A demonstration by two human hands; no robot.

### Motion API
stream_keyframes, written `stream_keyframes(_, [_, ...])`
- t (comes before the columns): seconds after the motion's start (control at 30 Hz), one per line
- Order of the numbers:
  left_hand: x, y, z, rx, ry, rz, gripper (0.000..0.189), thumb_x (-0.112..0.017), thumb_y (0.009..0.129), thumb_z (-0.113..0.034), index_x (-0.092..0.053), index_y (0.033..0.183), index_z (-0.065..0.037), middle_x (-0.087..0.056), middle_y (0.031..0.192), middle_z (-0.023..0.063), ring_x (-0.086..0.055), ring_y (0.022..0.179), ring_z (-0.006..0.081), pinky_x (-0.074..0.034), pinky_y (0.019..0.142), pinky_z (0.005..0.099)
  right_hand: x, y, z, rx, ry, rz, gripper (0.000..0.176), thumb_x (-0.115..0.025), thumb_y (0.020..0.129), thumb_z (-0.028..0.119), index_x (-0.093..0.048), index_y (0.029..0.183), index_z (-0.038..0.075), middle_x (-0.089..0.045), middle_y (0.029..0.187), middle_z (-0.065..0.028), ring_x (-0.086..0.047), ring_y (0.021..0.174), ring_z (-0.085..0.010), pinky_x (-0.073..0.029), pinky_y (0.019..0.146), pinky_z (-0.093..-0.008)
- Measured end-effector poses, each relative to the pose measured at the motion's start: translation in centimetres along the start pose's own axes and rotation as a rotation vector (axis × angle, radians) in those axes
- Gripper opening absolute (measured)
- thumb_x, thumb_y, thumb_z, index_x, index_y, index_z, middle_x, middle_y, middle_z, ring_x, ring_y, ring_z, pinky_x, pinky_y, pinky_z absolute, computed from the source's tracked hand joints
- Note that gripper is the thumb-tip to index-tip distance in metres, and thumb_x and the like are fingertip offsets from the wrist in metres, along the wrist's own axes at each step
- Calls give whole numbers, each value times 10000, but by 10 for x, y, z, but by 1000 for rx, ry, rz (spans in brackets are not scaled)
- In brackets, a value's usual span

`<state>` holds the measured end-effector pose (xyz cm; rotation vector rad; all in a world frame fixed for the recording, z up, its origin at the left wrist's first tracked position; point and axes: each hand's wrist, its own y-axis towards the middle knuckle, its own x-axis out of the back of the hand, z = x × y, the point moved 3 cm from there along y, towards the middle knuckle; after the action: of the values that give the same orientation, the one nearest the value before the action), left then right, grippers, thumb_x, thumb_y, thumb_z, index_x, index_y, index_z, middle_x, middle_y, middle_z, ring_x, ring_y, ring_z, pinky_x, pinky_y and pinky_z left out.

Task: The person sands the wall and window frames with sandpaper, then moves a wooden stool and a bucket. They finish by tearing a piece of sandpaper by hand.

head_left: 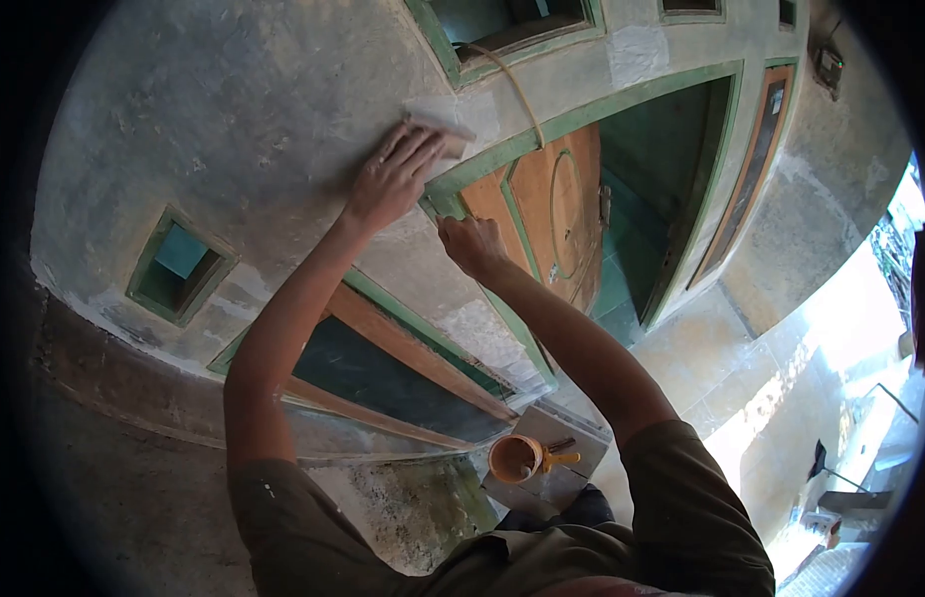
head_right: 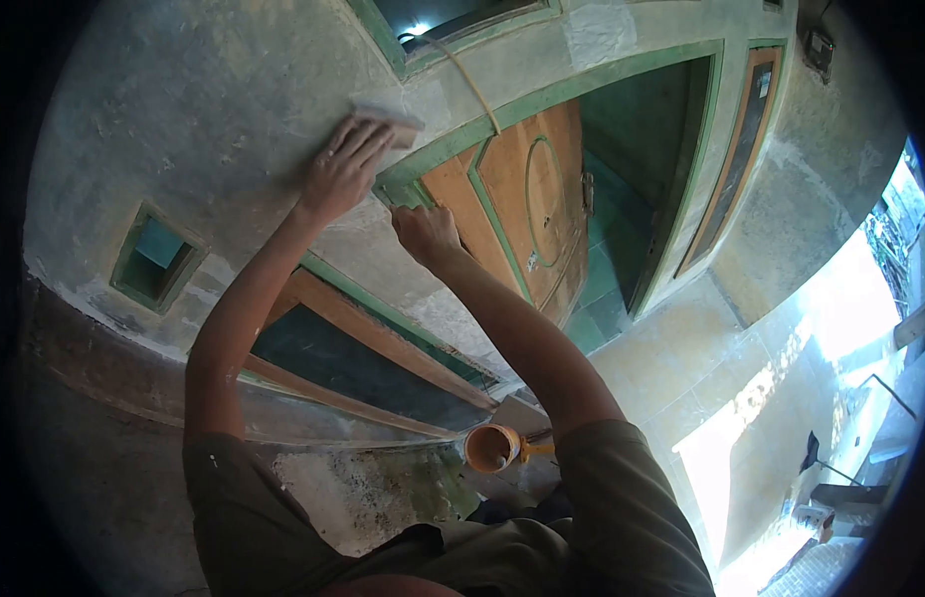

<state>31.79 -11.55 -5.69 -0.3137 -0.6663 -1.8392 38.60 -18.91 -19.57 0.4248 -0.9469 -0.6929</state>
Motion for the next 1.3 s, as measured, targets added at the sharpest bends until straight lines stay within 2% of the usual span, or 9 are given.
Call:
stream_keyframes(0.2, [34, -20, 67, -232, 124, -50, 335, -646, 843, -108, -674, 1175, -140, -622, 1284, 10, -515, 1262, 161, -317, 1163, 356, 2, 0, 0, 29, 50, -41, 368, -488, 981, 286, -617, 724, 55, -601, 593, -201, -625, 579, -405, -491, 547, -511])
stream_keyframes(0.5, [97, -139, -3, 752, -575, -115, 216, -529, 985, -195, -577, 1100, -19, -642, 990, 178, -618, 902, 344, -485, 778, 431, 3, -1, 5, -49, -31, -1, 385, -468, 985, 305, -639, 748, 54, -640, 662, -217, -649, 615, -404, -505, 579, -516])
stream_keyframes(0.67, [110, -227, -106, 1288, -1111, -279, 306, -461, 1021, -235, -522, 1133, 43, -603, 1036, 196, -604, 1009, 287, -469, 877, 396, 7, 0, 7, -79, -38, -11, 405, -459, 991, 309, -636, 737, 48, -637, 664, -221, -647, 622, -414, -502, 587, -518])
stream_keyframes(0.8, [144, -259, -170, 1670, -1211, -250, 446, -422, 1011, -391, -493, 1151, 26, -545, 1106, 171, -533, 1050, 253, -404, 944, 391, -15, 3, -15, -133, -94, 132, 306, -421, 996, 297, -633, 999, 77, -673, 864, -205, -651, 789, -422, -518, 688, -532])
stream_keyframes(0.93, [160, -297, -213, 1898, -1304, -420, 387, -433, 980, -319, -503, 1153, 20, -543, 1099, 150, -520, 1043, 237, -404, 929, 371, -31, 5, -43, -45, 70, 196, 304, -532, 894, 75, -605, 1187, 49, -675, 915, -156, -665, 838, -331, -529, 691, -409])
stream_keyframes(1.0, [176, -317, -224, 2018, -1309, -483, 357, -436, 968, -281, -508, 1151, 16, -542, 1092, 134, -515, 1035, 221, -403, 921, 357, -34, 2, -45, 257, -266, -53, 298, -555, 877, 76, -592, 1166, 13, -656, 831, -133, -669, 728, -192, -531, 622, -346])
stream_keyframes(1.1, [192, -343, -239, 2154, -1537, -511, 290, -448, 933, -196, -527, 1136, -4, -516, 1031, 54, -491, 965, 153, -393, 880, 305, -33, 6, -55, -140, 304, 122, 333, -506, 932, 121, -562, 1233, -9, -603, 686, -154, -632, 492, -203, -482, 381, -329])
stream_keyframes(1.2, [189, -376, -267, 2151, -1588, -491, 272, -472, 920, -187, -533, 1122, -16, -509, 1014, 43, -483, 958, 143, -391, 877, 308, -12, 2, -24, -328, 352, 157, 387, -462, 958, 127, -519, 1302, -41, -549, 607, -110, -603, 432, -189, -496, 388, -322])
stream_keyframes(1.3, [196, -387, -274, 2086, -1675, -545, 256, -554, 913, -170, -532, 1118, -18, -532, 1019, 39, -499, 971, 133, -389, 898, 301, -9, -5, -19, 0, 346, 48, 348, -432, 996, 166, -554, 1190, -97, -513, 546, -83, -605, 421, -191, -499, 384, -315])
